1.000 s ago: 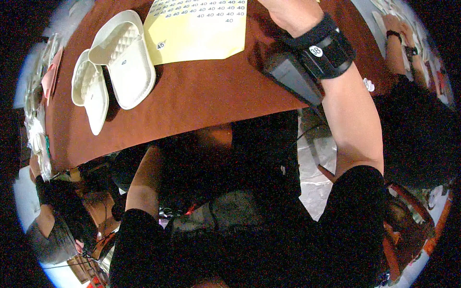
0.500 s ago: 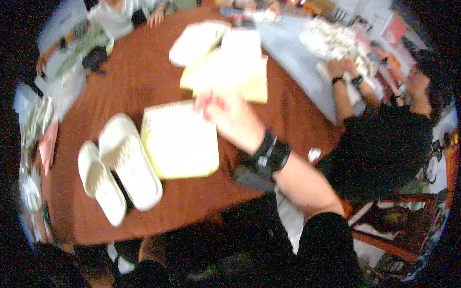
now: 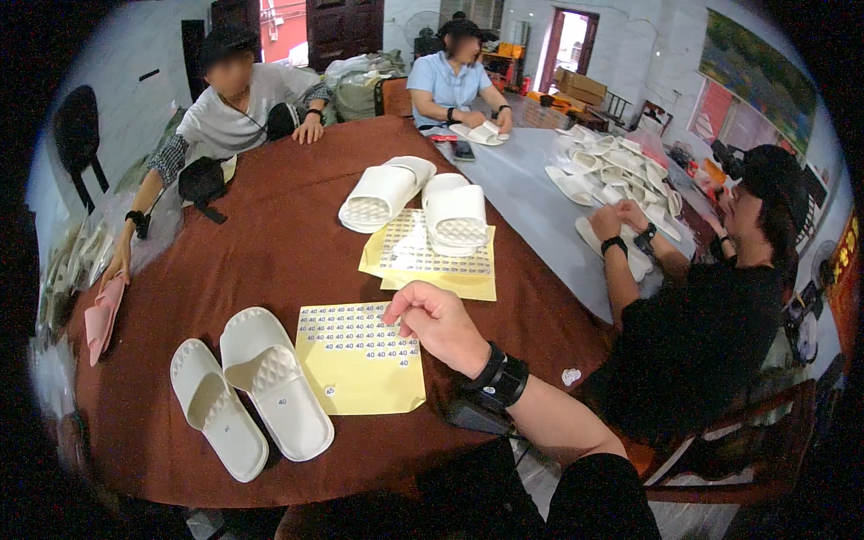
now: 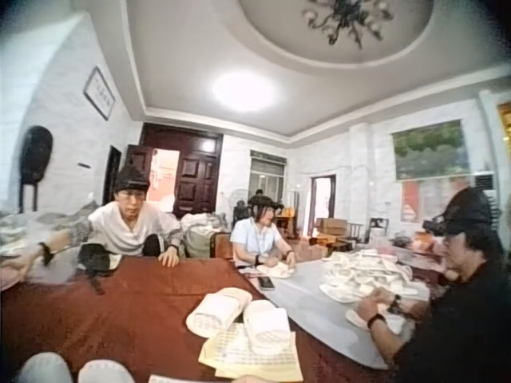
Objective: Applying size stickers to pairs of white slippers.
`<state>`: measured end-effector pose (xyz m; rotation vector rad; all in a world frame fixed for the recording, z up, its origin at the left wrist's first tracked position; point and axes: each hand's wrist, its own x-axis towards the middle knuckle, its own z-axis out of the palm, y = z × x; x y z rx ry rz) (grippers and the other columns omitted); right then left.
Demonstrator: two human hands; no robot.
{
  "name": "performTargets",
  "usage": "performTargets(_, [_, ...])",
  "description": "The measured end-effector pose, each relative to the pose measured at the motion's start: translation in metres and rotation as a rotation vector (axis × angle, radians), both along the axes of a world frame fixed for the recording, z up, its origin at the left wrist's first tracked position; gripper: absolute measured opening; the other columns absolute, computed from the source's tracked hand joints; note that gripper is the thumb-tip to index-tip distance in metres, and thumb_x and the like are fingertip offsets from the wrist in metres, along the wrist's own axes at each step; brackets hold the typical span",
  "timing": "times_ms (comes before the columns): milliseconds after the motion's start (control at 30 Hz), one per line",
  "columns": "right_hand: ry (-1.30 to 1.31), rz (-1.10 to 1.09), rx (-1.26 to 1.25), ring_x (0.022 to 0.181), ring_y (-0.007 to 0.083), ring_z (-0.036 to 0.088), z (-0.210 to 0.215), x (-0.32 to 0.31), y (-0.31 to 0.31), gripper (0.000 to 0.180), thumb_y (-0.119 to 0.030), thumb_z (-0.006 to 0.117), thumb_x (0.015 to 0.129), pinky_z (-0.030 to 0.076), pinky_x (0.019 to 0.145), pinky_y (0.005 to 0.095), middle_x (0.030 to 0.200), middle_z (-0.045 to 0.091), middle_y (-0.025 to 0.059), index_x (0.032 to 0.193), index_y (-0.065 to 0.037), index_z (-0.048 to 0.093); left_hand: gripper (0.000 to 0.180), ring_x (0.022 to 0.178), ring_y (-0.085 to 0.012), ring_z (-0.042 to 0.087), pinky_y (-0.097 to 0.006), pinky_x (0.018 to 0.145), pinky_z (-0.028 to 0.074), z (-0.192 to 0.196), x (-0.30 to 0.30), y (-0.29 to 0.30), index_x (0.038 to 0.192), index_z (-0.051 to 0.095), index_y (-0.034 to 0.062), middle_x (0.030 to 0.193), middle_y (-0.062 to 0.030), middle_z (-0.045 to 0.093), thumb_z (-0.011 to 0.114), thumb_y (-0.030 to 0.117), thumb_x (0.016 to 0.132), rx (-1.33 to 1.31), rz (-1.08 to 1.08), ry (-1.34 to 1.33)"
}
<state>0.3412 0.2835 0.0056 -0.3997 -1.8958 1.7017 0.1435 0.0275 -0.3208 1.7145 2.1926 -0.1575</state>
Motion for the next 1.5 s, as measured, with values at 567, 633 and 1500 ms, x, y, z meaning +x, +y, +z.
performTargets(567, [0.064,-0.034,0.007,0.064,0.0057,0.051,-0.003,0.001,-0.003,0.018,0.005,0.042,0.081,0.043,0.061,0.0195,0.081,0.063,0.0029,0.086,-0.002,0.059,0.03,0.112,-0.0324,0.051,-0.047,0.096,0.037,0.007,0.032,-0.028,0.112,0.059,0.0058,0.117,-0.02,0.054,0.053,0.018,0.086,0.023,0.12,0.0])
performTargets(633, [0.075,-0.042,-0.004,0.064,0.0058,0.051,-0.002,0.003,-0.003,0.018,0.005,0.042,0.081,0.043,0.061,0.0197,0.08,0.063,0.0027,0.085,-0.002,0.058,0.03,0.112,-0.0324,0.051,-0.047,0.095,0.037,0.009,0.035,-0.029,0.112,0.059,0.0059,0.118,-0.02,0.054,0.053,0.018,0.086,0.014,0.121,-0.002])
performTargets(1500, [0.06,-0.052,0.017,0.066,0.0062,0.053,-0.007,0.001,0.004,0.014,0.001,0.044,0.085,0.043,0.061,0.0194,0.084,0.063,0.0035,0.088,-0.005,0.056,0.031,0.112,-0.0325,0.05,-0.048,0.094,0.038,0.084,0.038,-0.041,0.113,0.059,0.0074,0.121,-0.0203,0.052,0.055,0.021,0.086,0.089,0.112,-0.123])
